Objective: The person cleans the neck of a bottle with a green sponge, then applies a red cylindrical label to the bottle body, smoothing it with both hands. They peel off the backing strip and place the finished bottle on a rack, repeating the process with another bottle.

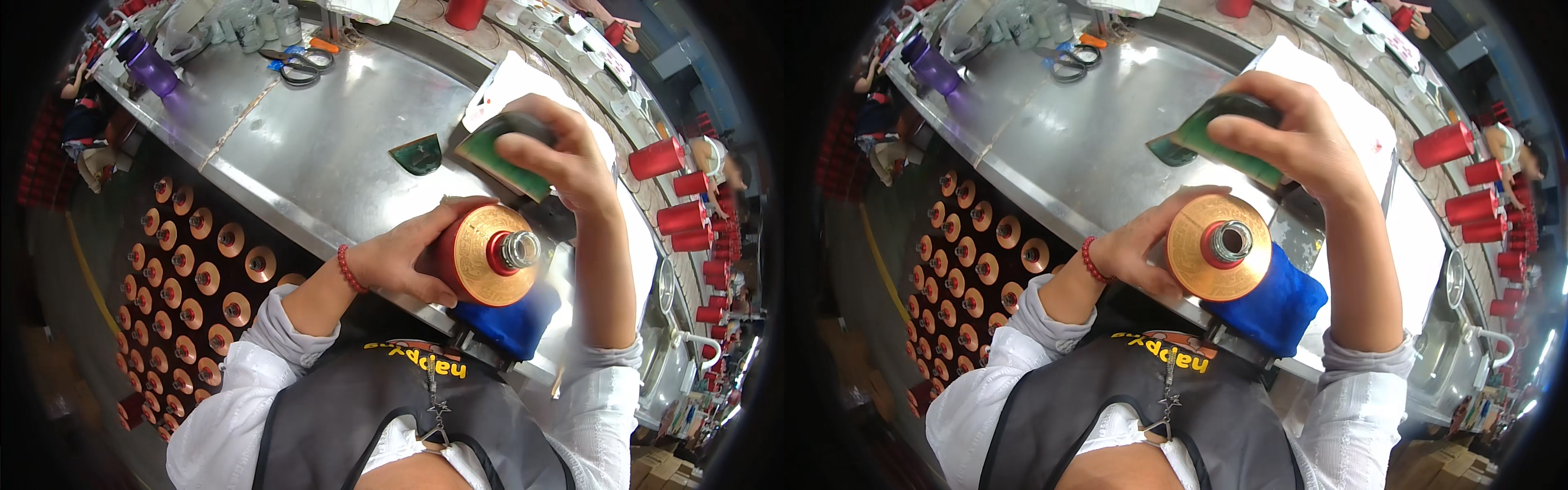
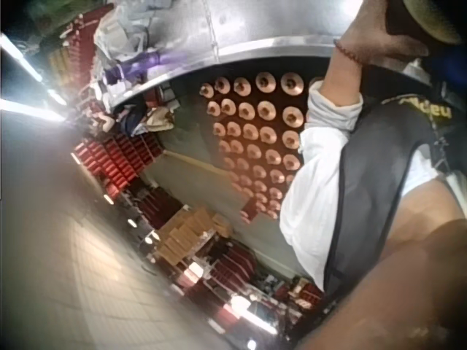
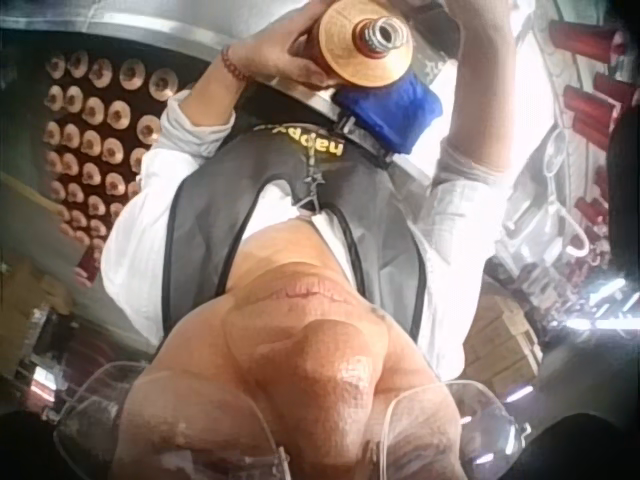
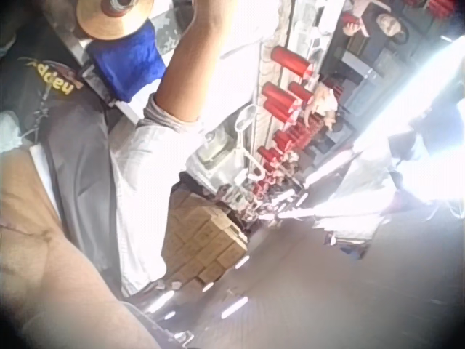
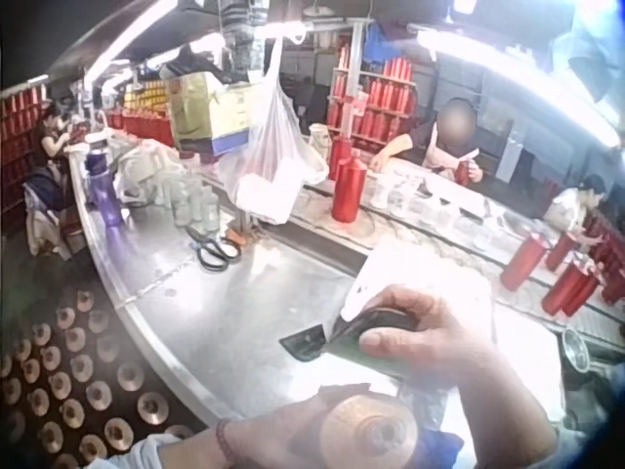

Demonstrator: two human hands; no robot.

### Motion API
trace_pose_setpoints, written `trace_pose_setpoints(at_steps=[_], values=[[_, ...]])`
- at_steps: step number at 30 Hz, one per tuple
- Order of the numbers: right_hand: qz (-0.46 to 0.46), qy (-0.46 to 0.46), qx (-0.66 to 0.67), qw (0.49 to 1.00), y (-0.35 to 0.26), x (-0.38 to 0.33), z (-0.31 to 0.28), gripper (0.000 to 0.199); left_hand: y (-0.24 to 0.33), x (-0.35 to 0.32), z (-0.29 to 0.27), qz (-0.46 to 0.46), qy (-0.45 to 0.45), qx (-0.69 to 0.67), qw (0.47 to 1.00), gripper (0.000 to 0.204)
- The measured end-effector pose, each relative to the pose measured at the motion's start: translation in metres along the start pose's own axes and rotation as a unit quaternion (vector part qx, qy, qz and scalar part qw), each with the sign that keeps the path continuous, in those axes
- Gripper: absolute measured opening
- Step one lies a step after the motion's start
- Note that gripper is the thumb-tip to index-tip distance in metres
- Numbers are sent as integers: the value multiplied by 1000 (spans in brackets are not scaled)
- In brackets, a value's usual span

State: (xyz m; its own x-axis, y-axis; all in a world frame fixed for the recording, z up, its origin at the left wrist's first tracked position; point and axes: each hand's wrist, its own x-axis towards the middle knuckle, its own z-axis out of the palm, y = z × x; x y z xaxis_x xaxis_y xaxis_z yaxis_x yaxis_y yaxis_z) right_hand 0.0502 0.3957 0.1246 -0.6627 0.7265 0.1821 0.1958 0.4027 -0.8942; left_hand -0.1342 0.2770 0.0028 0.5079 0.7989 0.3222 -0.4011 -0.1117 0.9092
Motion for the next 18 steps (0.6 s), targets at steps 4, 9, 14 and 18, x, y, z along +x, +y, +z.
trace_pose_setpoints(at_steps=[4, 9, 14, 18], values=[[39, 156, 55, 985, 12, -54, -6, 32, -8, 6, 0, 53, -1, 121, 991, 107], [88, 286, 78, 951, 2, -154, -10, 28, 25, 42, 21, -12, 60, -29, 998, 83], [49, 301, 54, 951, 4, -233, -1, 35, 18, 72, 73, -213, -6, -172, 962, 51], [116, 263, -45, 957, 20, -271, 7, 41, -22, 77, 95, -276, 40, -185, 942, 54]])
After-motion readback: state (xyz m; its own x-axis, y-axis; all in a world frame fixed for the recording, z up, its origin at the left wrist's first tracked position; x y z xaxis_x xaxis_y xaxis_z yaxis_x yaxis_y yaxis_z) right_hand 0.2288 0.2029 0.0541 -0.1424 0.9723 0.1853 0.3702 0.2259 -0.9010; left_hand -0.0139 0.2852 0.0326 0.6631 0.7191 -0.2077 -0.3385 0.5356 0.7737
